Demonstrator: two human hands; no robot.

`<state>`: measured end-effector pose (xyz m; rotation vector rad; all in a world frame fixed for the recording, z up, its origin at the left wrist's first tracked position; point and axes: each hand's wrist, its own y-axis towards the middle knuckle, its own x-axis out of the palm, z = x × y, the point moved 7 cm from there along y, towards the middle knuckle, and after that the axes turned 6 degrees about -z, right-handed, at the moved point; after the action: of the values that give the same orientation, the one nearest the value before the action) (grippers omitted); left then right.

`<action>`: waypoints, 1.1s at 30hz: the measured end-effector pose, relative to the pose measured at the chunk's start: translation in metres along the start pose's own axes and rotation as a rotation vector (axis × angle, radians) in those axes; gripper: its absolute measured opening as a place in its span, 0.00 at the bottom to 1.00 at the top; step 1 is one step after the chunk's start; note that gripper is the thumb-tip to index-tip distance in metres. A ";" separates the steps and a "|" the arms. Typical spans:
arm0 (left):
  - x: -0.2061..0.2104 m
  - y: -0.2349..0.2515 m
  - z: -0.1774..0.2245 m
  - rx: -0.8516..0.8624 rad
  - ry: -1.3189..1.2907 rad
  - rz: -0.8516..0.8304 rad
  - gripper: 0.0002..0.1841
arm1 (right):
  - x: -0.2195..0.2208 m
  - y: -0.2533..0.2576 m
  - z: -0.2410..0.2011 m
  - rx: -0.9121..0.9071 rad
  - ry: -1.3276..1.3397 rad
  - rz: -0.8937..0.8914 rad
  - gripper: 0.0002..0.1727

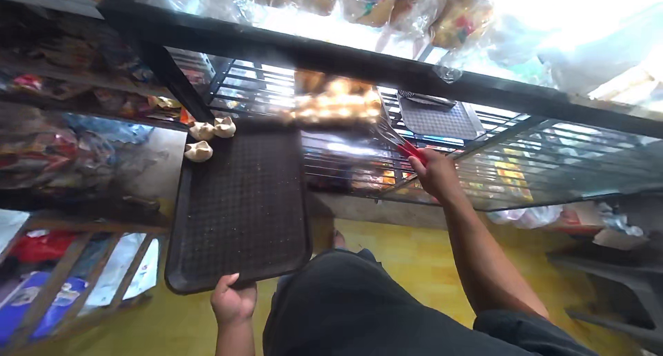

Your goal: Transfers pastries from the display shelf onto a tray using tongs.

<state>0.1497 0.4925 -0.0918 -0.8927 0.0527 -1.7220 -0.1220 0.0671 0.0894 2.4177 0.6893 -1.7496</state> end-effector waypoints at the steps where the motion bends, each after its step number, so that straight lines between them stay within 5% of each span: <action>1: 0.000 0.000 0.001 0.001 0.001 -0.007 0.14 | 0.004 0.004 0.000 0.002 0.005 0.000 0.19; 8: -0.005 -0.003 0.002 0.004 -0.003 0.007 0.14 | 0.009 0.023 -0.012 -0.026 0.042 -0.037 0.19; 13: -0.002 -0.009 -0.001 -0.010 -0.028 0.025 0.13 | -0.025 -0.009 -0.028 -0.063 -0.004 0.003 0.21; 16: -0.003 -0.015 0.000 -0.025 -0.052 0.061 0.13 | -0.006 -0.024 -0.092 -0.218 0.031 -0.083 0.20; 21: -0.008 -0.014 0.004 -0.026 -0.079 0.062 0.14 | 0.110 -0.009 -0.222 -0.528 0.028 -0.268 0.17; 25: -0.015 -0.017 0.006 -0.022 -0.087 0.073 0.15 | 0.143 0.014 -0.277 -0.601 -0.001 -0.284 0.21; 29: -0.017 -0.019 0.005 -0.002 -0.093 0.058 0.12 | 0.147 0.020 -0.279 -0.612 0.007 -0.235 0.22; 33: -0.016 -0.014 0.002 0.004 -0.103 0.014 0.12 | 0.100 -0.003 -0.227 -0.537 0.094 -0.206 0.17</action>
<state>0.1408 0.5124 -0.0921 -0.9742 -0.0133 -1.6603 0.1017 0.1731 0.0763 2.1186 1.2686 -1.2859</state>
